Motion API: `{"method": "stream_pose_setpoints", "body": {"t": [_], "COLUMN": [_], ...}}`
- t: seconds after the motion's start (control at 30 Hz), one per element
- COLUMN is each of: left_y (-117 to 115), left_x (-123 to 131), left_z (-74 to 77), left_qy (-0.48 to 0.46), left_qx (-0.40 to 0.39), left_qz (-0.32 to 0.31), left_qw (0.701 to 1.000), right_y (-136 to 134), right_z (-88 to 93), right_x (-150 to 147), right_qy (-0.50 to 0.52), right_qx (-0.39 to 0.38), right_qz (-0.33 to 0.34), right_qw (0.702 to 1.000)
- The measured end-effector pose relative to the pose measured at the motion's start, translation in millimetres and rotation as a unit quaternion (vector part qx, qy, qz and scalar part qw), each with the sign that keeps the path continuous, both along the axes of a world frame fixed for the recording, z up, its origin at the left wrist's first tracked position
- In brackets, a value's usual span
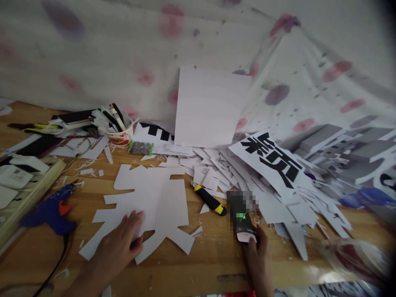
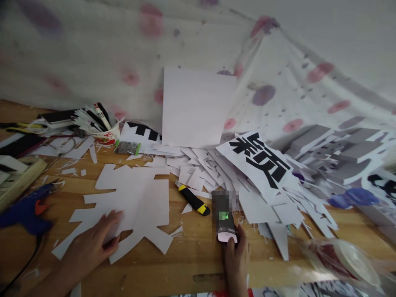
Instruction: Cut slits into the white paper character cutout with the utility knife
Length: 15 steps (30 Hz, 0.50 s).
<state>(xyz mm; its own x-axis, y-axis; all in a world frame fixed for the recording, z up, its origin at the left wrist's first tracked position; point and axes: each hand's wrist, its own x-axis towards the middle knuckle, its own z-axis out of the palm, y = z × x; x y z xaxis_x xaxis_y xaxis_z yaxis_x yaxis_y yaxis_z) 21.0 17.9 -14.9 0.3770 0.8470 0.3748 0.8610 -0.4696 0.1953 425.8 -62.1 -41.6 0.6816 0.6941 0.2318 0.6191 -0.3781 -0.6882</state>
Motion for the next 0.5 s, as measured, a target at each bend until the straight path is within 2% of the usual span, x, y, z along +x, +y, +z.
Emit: {"method": "stream_pose_setpoints", "body": {"t": [0.13, 0.23, 0.37, 0.5], "left_y": [-1, -1, -4, -4], "left_x": [-3, -2, -1, -4], "left_z": [-3.7, -2.8, -4.3, -9.5], "left_qy": [-0.02, -0.032, -0.048, -0.078], "left_qx": [0.005, -0.007, -0.029, -0.031], "left_qz": [0.007, 0.015, 0.042, 0.026], "left_qw": [1.0, 0.999, 0.998, 0.996], "right_y": [5, 10, 19, 28], "right_z": [11.7, 26.9, 40.0, 45.5], "right_x": [-8, -19, -21, -8], "right_qy": [0.014, -0.036, -0.071, -0.096], "right_qx": [0.026, 0.009, 0.027, 0.024], "right_qz": [-0.03, -0.068, -0.021, 0.042], "right_qw": [0.999, 0.997, 0.997, 0.994]}}
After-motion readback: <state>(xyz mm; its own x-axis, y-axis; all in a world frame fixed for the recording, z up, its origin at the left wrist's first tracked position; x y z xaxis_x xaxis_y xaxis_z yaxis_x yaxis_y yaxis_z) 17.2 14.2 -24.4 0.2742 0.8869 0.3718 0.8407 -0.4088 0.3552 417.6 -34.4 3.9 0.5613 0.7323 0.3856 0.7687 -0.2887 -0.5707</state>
